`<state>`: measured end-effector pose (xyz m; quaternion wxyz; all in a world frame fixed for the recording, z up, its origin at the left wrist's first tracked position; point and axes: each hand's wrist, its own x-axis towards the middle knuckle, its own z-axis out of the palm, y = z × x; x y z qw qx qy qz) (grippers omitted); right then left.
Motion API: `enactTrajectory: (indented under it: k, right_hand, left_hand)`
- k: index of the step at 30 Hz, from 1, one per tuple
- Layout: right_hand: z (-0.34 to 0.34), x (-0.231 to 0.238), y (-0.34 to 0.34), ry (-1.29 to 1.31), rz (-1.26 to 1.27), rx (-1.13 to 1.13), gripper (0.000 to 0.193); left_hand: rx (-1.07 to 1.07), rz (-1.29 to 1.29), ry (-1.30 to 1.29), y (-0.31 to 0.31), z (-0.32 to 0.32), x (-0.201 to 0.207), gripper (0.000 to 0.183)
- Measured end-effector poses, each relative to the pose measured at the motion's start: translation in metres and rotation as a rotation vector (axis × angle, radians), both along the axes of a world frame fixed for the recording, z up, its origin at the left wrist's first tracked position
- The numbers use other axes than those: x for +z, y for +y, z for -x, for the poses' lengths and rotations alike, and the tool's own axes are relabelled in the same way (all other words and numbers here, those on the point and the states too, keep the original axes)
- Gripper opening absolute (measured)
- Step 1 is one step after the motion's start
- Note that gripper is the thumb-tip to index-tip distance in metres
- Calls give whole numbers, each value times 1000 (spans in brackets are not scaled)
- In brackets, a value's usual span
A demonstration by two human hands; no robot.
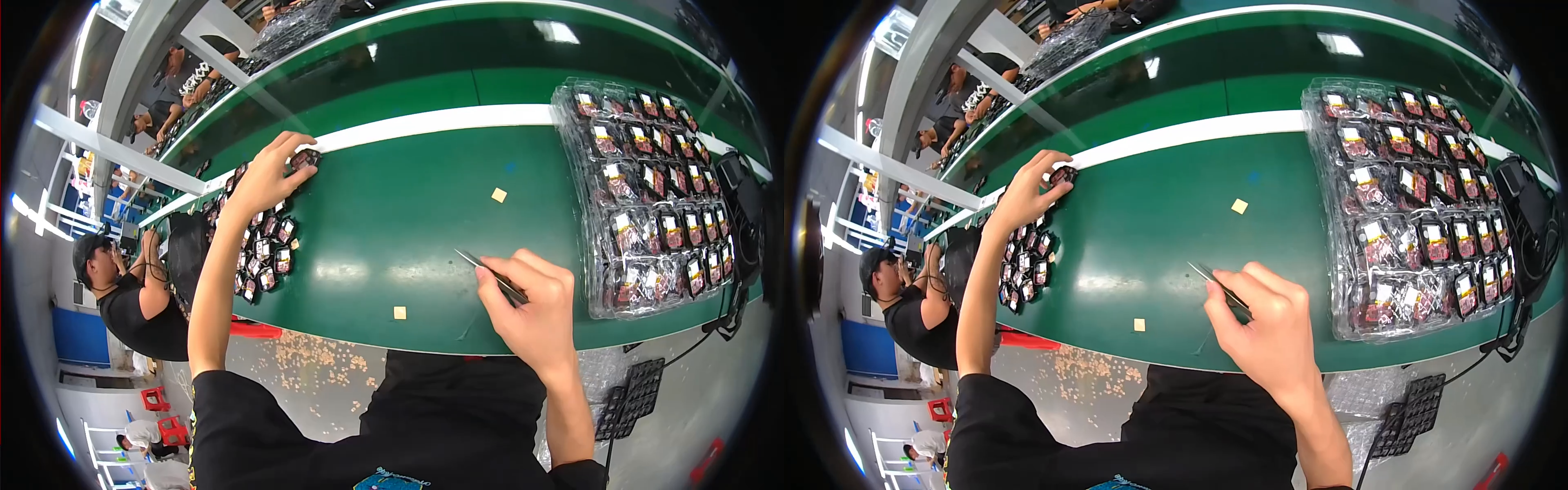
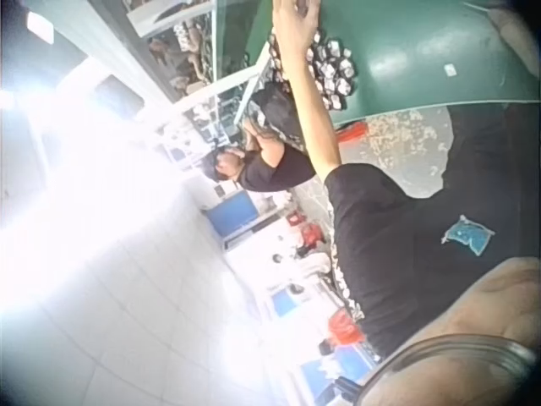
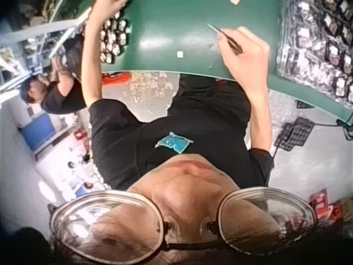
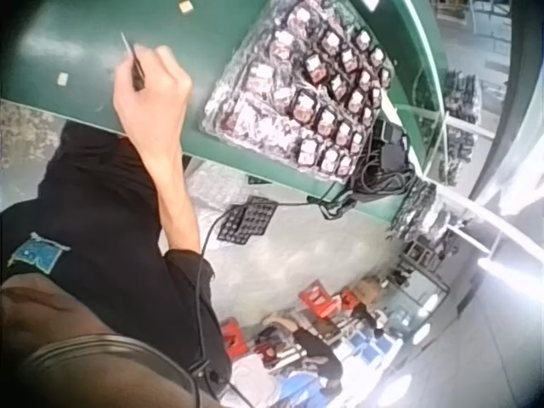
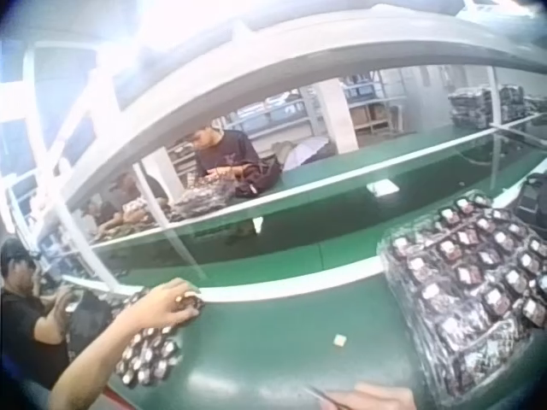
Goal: Using tweezers to assemble internal components and wiring of fitness trackers on an assembly line.
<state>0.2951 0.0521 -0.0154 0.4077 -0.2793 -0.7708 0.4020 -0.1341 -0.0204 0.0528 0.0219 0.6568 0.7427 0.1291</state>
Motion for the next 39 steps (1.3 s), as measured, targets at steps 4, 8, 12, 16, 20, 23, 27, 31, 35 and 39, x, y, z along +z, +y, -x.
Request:
enactTrajectory:
  k: [4, 8, 12, 16, 20, 23, 27, 31, 35, 39]
  right_hand:
    - [1, 1, 0, -4, 4, 6, 14]
    - [2, 1, -2, 2, 15, -8, 14]
    - [2, 3, -2, -14, 11, -61, 12]
    - [0, 5, -1, -1, 53, -150, 9]
    - [1, 1, 1, 11, 86, -150, 10]
    - [2, 1, 1, 13, 137, -175, 10]
    - [2, 2, 0, 9, 151, -178, 12]
    - [1, 5, -2, 1, 198, -161, 14]
    - [-2, 8, -2, 6, 278, -143, 15]
    - [-4, 6, 0, 16, 294, -120, 14]
  left_hand:
    - [-50, 31, 81, -11, -9, 4, 43]
    - [53, 27, 134, -22, -22, 10, 46]
    - [-84, -11, -178, -19, -74, 13, 51]
    - [-478, 137, -388, 6, -135, -16, 59]
    - [-635, -46, -375, 19, -152, -37, 76]
    - [-484, -213, -294, 18, -166, -46, 92]
    - [-456, -172, -264, 15, -177, -55, 76]
    - [-572, -178, -316, 23, -177, -60, 54]
    - [-581, -176, -375, 20, -175, -60, 54]
    - [-539, -127, -303, 13, -172, -55, 57]
